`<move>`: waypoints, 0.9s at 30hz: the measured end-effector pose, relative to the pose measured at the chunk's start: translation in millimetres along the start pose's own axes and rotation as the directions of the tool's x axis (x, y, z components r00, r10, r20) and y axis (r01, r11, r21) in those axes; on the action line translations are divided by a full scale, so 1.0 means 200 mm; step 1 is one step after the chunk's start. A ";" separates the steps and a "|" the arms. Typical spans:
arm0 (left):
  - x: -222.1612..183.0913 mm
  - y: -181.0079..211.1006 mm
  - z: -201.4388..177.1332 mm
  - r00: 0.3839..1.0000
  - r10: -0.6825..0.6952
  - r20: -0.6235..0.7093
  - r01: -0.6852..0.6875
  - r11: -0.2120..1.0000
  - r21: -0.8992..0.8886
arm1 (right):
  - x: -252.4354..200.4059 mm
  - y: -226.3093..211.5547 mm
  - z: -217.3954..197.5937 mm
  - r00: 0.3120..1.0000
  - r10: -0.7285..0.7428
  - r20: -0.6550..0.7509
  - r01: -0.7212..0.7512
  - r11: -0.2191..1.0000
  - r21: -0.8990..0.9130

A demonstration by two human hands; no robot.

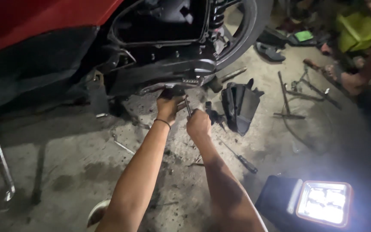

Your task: Repairing the engine or transmission area of a motorcycle using various hand tools

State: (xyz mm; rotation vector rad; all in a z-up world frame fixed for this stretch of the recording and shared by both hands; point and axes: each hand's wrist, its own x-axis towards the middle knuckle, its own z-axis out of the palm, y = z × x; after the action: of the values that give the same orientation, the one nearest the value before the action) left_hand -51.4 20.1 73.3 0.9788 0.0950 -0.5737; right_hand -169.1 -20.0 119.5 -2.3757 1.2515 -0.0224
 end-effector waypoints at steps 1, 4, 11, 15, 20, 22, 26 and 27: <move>0.02 -0.02 0.01 1.000 0.000 -0.008 -0.001 1.000 -0.031 | 0.03 0.01 0.01 1.000 0.007 -0.001 -0.007 1.000 -0.017; 0.04 -0.08 -0.02 1.000 -0.024 -0.014 0.023 0.998 -0.064 | 0.07 0.05 0.07 1.000 0.000 0.012 0.000 1.000 -0.020; 0.04 -0.05 -0.01 0.985 -0.156 0.080 0.161 0.985 -0.066 | 0.19 0.17 0.23 1.000 0.005 0.012 -0.007 0.991 0.132; 0.16 -0.10 -0.04 0.983 -0.171 0.064 0.168 0.984 0.053 | 0.12 0.12 0.17 1.000 0.015 0.018 -0.018 0.983 0.182; 0.08 0.01 -0.02 0.988 -0.154 -0.007 0.154 0.987 0.044 | -0.01 0.00 0.08 0.991 0.085 -0.108 -0.059 0.971 0.231; 0.04 0.02 -0.05 0.986 -0.164 0.024 0.163 0.985 0.051 | -0.03 -0.02 0.08 0.991 0.106 -0.080 -0.087 0.973 0.214; -0.13 0.20 -0.02 0.965 -0.245 0.094 0.239 0.969 0.063 | -0.03 -0.06 0.08 0.995 0.099 -0.017 -0.097 0.991 0.088; -0.08 0.16 -0.03 0.967 -0.241 0.089 0.236 0.970 0.061 | -0.01 -0.05 0.11 0.996 0.093 -0.014 -0.091 0.992 0.088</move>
State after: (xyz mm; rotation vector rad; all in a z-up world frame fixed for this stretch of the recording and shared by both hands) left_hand -48.2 44.6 100.2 0.9931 0.1141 -0.8469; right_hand -156.4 -5.2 103.9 -2.2465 1.3398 -0.0682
